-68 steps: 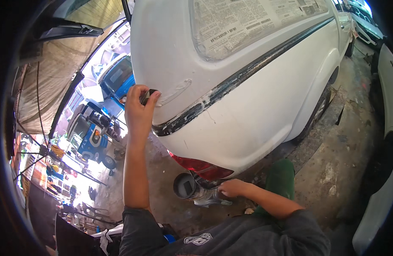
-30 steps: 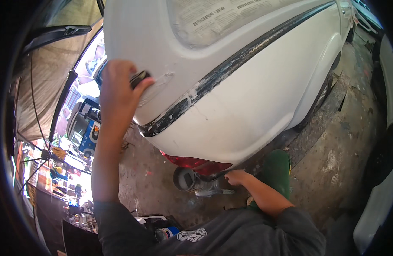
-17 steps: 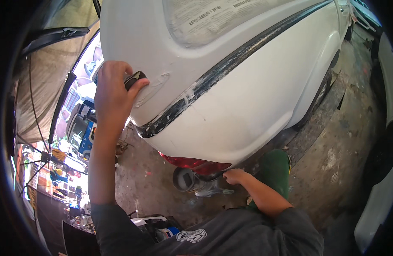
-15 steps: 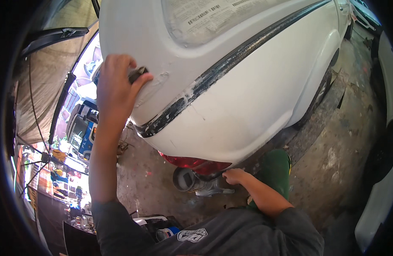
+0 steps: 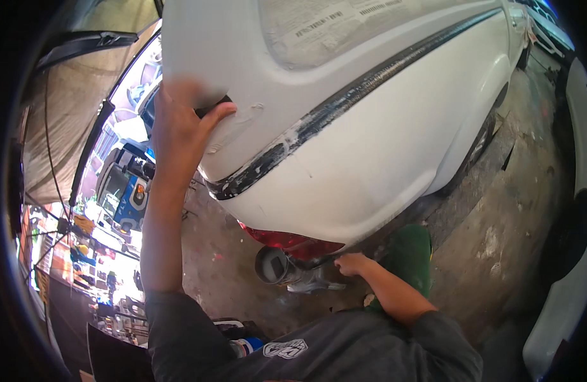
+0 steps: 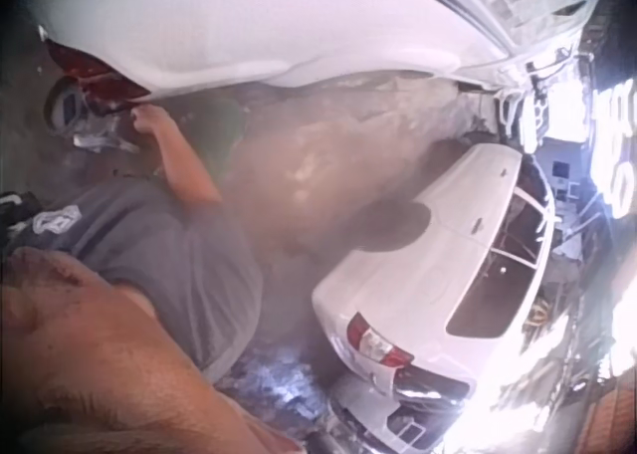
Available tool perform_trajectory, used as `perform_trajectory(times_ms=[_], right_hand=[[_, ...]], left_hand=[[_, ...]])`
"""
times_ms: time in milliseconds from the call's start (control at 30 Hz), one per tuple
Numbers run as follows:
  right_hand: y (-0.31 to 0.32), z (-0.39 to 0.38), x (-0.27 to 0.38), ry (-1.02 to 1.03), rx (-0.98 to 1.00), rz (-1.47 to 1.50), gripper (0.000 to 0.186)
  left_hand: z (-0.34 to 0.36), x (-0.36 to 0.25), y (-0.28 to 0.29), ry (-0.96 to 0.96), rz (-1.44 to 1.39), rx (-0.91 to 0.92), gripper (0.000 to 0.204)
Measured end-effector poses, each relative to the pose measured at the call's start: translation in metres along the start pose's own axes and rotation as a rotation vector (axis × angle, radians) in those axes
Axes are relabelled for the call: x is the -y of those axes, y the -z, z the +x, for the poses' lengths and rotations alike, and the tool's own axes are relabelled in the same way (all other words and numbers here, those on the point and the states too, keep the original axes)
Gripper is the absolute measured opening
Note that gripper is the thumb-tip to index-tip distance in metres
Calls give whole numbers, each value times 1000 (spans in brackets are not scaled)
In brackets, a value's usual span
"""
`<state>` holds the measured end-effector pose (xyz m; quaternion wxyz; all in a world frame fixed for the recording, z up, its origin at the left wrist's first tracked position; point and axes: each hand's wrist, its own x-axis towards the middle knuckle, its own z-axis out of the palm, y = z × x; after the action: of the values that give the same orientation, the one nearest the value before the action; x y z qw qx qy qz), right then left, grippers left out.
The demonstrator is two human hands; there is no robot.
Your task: The person sands the white body of a vehicle using a sanding block, then dips the block into a bucket of water and continues sanding the surface.
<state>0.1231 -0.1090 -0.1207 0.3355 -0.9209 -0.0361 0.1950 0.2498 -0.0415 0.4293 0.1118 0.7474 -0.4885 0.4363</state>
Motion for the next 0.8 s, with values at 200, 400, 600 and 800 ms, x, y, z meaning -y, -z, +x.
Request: perform_trajectory(times_ms=[200, 400, 600, 800], right_hand=[[9, -8, 0, -22, 36, 7, 39], [-4, 1, -5, 6, 28, -11, 38], [1, -5, 2, 63, 11, 16, 38], [84, -52, 106, 337, -73, 99, 31]], left_hand=[[-52, 37, -10, 164, -94, -34, 50], [-26, 31, -1, 185, -125, -62, 52], [-54, 50, -11, 174, -186, -116, 50], [-47, 46, -14, 232, -256, -110, 48]])
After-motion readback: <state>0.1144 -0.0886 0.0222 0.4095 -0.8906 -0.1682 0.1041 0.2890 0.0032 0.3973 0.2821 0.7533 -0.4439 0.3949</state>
